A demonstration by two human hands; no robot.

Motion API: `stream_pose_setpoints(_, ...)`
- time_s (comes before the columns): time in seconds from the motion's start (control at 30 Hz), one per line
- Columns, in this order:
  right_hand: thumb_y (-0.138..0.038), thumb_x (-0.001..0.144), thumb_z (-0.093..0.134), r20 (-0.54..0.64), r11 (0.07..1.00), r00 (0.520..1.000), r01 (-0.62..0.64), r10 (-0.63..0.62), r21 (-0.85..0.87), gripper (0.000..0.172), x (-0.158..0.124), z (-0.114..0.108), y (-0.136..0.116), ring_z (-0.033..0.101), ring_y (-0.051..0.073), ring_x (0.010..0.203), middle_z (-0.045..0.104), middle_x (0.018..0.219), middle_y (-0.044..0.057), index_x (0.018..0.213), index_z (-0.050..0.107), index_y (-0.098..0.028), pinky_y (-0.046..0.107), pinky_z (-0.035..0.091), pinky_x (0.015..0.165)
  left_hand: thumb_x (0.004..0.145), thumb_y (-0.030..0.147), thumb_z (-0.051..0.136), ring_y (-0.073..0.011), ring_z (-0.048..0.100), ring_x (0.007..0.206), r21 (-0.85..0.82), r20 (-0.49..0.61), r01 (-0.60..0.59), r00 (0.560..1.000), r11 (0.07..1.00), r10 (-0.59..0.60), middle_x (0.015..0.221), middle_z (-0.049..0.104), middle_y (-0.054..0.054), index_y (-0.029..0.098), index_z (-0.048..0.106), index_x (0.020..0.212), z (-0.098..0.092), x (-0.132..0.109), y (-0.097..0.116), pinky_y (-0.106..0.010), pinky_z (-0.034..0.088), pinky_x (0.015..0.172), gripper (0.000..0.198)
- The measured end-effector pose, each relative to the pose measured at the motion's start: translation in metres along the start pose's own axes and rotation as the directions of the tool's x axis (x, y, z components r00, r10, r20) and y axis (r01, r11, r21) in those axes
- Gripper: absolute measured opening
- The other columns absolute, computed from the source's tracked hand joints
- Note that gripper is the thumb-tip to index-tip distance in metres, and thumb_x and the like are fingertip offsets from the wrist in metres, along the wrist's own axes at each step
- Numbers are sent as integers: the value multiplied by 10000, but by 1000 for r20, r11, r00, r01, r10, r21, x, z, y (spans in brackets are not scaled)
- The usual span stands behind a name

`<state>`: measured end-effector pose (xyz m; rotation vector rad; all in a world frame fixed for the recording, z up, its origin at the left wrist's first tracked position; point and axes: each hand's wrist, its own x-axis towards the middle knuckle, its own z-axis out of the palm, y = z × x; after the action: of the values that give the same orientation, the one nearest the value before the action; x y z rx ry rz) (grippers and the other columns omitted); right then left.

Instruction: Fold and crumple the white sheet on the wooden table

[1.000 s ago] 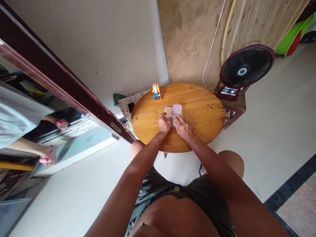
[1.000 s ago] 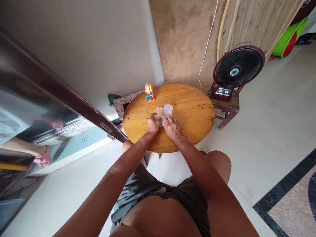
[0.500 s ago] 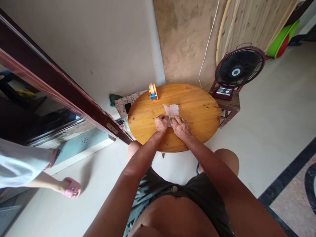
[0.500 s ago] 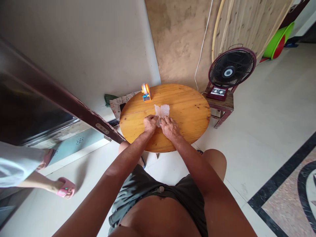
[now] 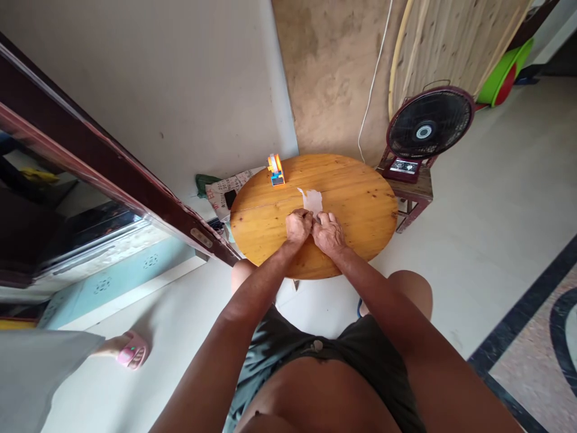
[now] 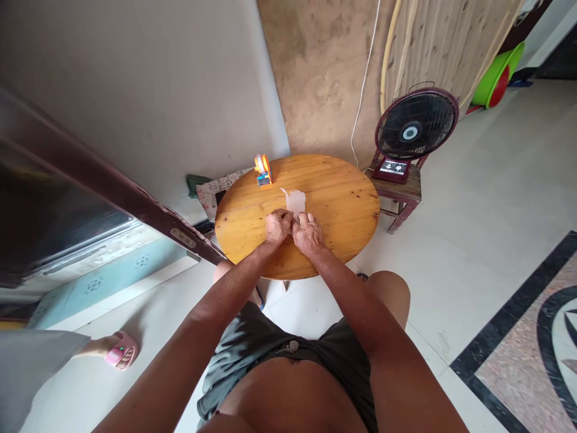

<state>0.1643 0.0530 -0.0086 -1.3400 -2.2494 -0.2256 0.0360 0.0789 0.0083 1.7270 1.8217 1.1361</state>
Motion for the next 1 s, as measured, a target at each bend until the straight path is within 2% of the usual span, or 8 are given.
stream_pose_setpoints(0.1, -215, 1013, 398, 11, 1000, 1000, 15, -16, 6, 388, 0, 0, 0, 515, 289, 971, 645, 1150, 186, 1046, 776, -133, 432, 446, 834, 918, 271, 595, -195, 695, 836, 33, 8, -38, 999, 999, 38, 899, 770, -96, 176, 784, 868, -1, -1, 2, -277, 502, 809, 218)
stream_pose_setpoints(0.23, -175, 1001, 390, 4, 999, 999, 45, -45, 7, 395, 0, 1, 1, 517, 289, 975, 636, 1169, 196, 1126, 757, -98, 427, 456, 838, 926, 261, 587, -197, 683, 852, 97, 22, -90, 996, 991, 88, 928, 768, -108, 170, 785, 863, -2, -2, 5, -282, 487, 832, 227)
stream_pose_setpoints(0.43, -135, 968, 399, -17, 998, 998, 62, -63, -32, 400, -3, 5, 1, 509, 308, 983, 628, 1186, 222, 1164, 740, -60, 442, 479, 800, 951, 279, 552, -184, 667, 787, 199, 93, -103, 992, 975, 86, 886, 765, -110, 162, 774, 819, -5, -1, 12, -277, 468, 763, 283)
stream_pose_setpoints(0.63, -111, 926, 450, -78, 995, 994, 86, -83, 46, 388, -6, 8, 5, 536, 306, 973, 651, 1098, 239, 1176, 731, -12, 444, 497, 878, 977, 326, 517, -190, 676, 828, 212, 201, -165, 972, 963, 122, 918, 768, -107, 164, 779, 880, -16, -5, 20, -281, 481, 773, 323)
stream_pose_setpoints(0.77, -101, 908, 454, -89, 992, 991, 105, -99, 76, 371, -10, 6, 7, 555, 310, 983, 669, 1069, 237, 1115, 749, -14, 450, 502, 926, 962, 339, 517, -201, 662, 857, 195, 238, -212, 957, 958, 163, 925, 742, -100, 170, 767, 903, -21, -11, 18, -291, 500, 804, 307)
stream_pose_setpoints(0.87, -103, 908, 461, -121, 985, 988, 112, -96, 129, 370, -12, 5, 9, 565, 299, 1038, 667, 1192, 213, 1137, 749, -68, 436, 500, 968, 948, 269, 464, -212, 647, 893, 159, 292, -282, 929, 946, 228, 912, 712, -93, 169, 755, 937, -24, -13, 11, -307, 512, 844, 308)
stream_pose_setpoints(1.0, -111, 921, 456, -163, 977, 985, 87, -55, 195, 403, -14, 8, 10, 572, 289, 1106, 656, 1296, 178, 1232, 714, -104, 420, 491, 1021, 923, 191, 393, -213, 642, 940, 25, 354, -394, 863, 919, 361, 938, 704, -81, 176, 745, 1050, -29, -12, 0, -316, 525, 896, 374)
